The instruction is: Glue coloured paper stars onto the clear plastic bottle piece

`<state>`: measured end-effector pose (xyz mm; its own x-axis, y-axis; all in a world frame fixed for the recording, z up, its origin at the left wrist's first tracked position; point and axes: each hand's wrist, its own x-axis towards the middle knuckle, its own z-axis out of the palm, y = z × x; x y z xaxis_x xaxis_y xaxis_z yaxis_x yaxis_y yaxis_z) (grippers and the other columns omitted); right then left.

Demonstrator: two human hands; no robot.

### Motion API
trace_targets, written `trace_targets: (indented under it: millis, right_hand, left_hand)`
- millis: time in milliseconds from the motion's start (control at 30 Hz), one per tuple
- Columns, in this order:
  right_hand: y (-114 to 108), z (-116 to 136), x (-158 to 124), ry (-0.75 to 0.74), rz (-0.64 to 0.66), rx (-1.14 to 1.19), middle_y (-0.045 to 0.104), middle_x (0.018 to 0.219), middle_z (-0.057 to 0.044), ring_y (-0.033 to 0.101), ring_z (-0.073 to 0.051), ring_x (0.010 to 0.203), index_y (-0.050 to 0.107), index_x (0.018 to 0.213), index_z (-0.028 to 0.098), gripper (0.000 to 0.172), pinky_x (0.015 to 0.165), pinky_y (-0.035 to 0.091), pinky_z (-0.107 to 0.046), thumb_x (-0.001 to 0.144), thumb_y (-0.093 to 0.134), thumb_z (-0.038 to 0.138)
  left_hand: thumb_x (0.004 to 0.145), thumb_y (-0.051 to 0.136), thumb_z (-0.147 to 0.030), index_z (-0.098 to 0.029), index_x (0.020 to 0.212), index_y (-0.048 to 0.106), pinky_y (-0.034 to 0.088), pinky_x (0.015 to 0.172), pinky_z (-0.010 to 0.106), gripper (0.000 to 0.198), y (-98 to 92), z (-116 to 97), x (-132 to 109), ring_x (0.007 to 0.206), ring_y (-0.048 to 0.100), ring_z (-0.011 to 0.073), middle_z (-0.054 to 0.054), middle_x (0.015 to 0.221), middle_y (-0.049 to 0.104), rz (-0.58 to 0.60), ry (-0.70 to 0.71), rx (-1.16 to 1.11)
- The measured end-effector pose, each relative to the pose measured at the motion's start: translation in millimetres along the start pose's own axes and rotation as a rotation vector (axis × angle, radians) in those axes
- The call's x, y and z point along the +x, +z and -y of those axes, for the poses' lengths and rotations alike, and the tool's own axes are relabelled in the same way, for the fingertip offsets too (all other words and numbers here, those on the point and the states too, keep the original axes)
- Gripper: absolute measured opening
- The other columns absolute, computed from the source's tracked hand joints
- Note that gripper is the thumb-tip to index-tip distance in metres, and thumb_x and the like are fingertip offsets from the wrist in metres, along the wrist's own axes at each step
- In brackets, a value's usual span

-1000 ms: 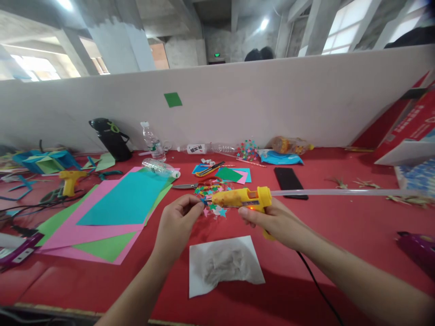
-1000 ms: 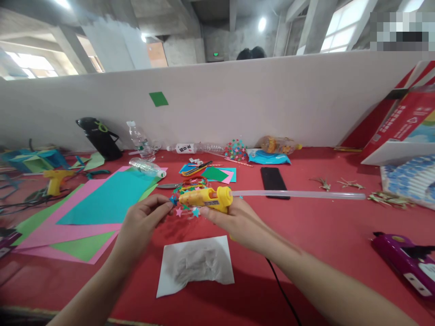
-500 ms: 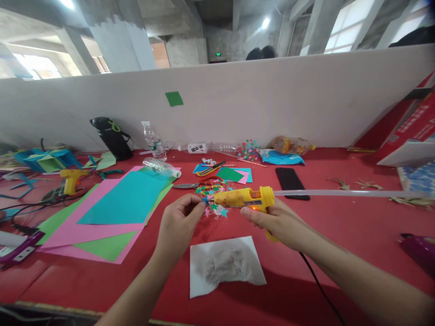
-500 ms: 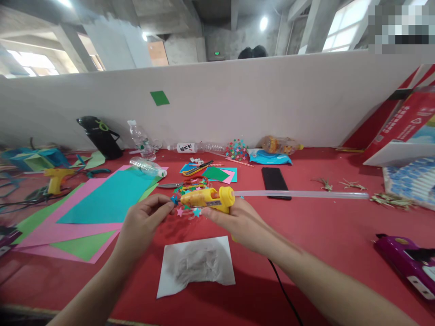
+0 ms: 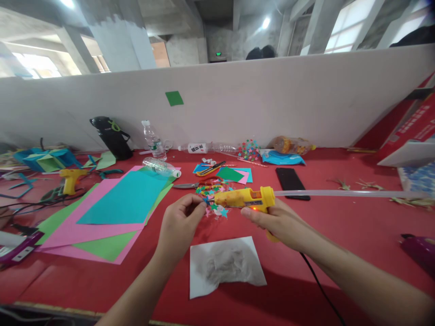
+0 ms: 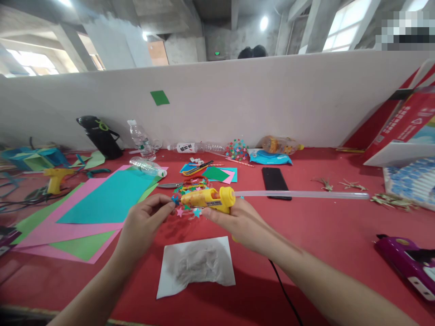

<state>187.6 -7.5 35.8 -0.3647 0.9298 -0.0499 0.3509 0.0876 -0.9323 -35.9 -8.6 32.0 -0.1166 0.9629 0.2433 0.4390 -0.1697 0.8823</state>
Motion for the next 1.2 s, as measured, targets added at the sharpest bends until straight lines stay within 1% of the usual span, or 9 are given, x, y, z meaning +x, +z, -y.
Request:
trace_targets:
  millis: [267, 367, 467, 567, 633, 800, 867, 1000, 1200]
  right_hand:
    - [-0.4, 2.7, -0.3, -0.019, -0.019, -0.048, 0.033, 0.058, 0.006, 0.03, -0.008, 0.05, 0.061, 0.083, 0.021, 0.038, 0.045, 0.025, -0.021, 0.086, 0.055, 0.058]
    - [0.0, 4.6, 0.7, -0.052, -0.024, -0.028, 0.043, 0.059, 0.004, 0.042, -0.011, 0.055, 0.066, 0.091, 0.021, 0.036, 0.049, 0.033, -0.022, 0.085, 0.058, 0.056]
    - [0.4, 7.2, 1.6, -0.16, 0.009, 0.018, 0.064, 0.081, -0.002, 0.061, -0.021, 0.085, 0.068, 0.109, 0.024, 0.035, 0.072, 0.049, -0.029, 0.088, 0.057, 0.05]
    - [2.7, 11.8, -0.6, -0.208, 0.037, 0.098, 0.068, 0.11, -0.004, 0.06, -0.023, 0.11, 0.065, 0.119, 0.027, 0.035, 0.093, 0.046, -0.033, 0.089, 0.057, 0.043]
    - [6.5, 14.4, -4.4, -0.177, 0.054, 0.136, 0.068, 0.112, -0.003, 0.062, -0.021, 0.104, 0.065, 0.12, 0.027, 0.035, 0.09, 0.048, -0.032, 0.086, 0.058, 0.035]
    - [20.2, 4.1, -11.6, -0.032, 0.154, 0.005, 0.067, 0.085, -0.001, 0.058, -0.014, 0.071, 0.069, 0.1, 0.022, 0.027, 0.062, 0.044, -0.023, 0.076, 0.056, 0.02]
    - [24.4, -5.6, -11.4, 0.037, 0.142, -0.153, 0.064, 0.076, -0.001, 0.053, -0.013, 0.062, 0.068, 0.088, 0.018, 0.017, 0.054, 0.038, -0.022, 0.077, 0.06, 0.029]
    - [30.8, -21.4, -12.8, 0.075, 0.094, -0.632, 0.061, 0.061, -0.002, 0.045, -0.011, 0.049, 0.061, 0.067, 0.016, 0.038, 0.045, 0.021, -0.024, 0.086, 0.056, 0.049]
    - [42.6, -32.1, -21.0, -0.015, 0.077, -1.046, 0.065, 0.057, -0.006, 0.056, -0.015, 0.047, 0.062, 0.062, 0.017, 0.041, 0.045, 0.016, -0.026, 0.092, 0.054, 0.043]
  left_hand:
    - [0.078, 0.06, -0.033, -0.02, 0.067, 0.062, 0.042, 0.064, 0.026, 0.018, 0.4, 0.0, 0.8, 0.065, 0.055, 0.0154, -0.001, 0.065, 0.062, -0.002, 0.019, 0.027]
    - [0.08, 0.059, -0.03, -0.02, 0.068, 0.062, 0.04, 0.061, 0.025, 0.015, 0.8, -1.6, -2.8, 0.062, 0.053, 0.014, -0.002, 0.065, 0.06, -0.027, 0.086, 0.095]
    - [0.084, 0.056, -0.027, -0.021, 0.068, 0.058, 0.037, 0.059, 0.025, 0.017, -1.0, -6.3, -8.5, 0.059, 0.048, 0.0125, -0.003, 0.064, 0.055, -0.072, 0.309, 0.277]
    - [0.087, 0.052, -0.028, -0.021, 0.071, 0.057, 0.038, 0.062, 0.025, 0.018, -5.9, -10.0, -10.4, 0.061, 0.05, 0.0125, -0.002, 0.066, 0.056, -0.097, 0.444, 0.367]
    - [0.087, 0.052, -0.032, -0.021, 0.073, 0.058, 0.038, 0.062, 0.025, 0.019, -11.1, -9.4, -7.9, 0.062, 0.051, 0.013, -0.002, 0.067, 0.057, -0.116, 0.374, 0.335]
    - [0.079, 0.054, -0.041, -0.021, 0.072, 0.058, 0.038, 0.056, 0.027, 0.022, -27.3, 1.1, 3.0, 0.057, 0.05, 0.0142, -0.001, 0.064, 0.057, -0.064, 0.031, 0.106]
    - [0.077, 0.055, -0.042, -0.021, 0.072, 0.057, 0.037, 0.053, 0.026, 0.022, -31.5, 5.5, 5.2, 0.056, 0.05, 0.0137, -0.001, 0.064, 0.058, -0.02, -0.048, 0.028]
    - [0.076, 0.057, -0.042, -0.02, 0.075, 0.057, 0.035, 0.051, 0.024, 0.023, -31.0, 11.6, 4.1, 0.055, 0.048, 0.0117, -0.002, 0.065, 0.058, 0.074, -0.137, -0.033]
    - [0.079, 0.057, -0.041, -0.018, 0.072, 0.054, 0.032, 0.051, 0.021, 0.024, -17.1, 14.2, -8.2, 0.054, 0.042, 0.0086, -0.005, 0.062, 0.052, 0.325, -0.219, -0.106]
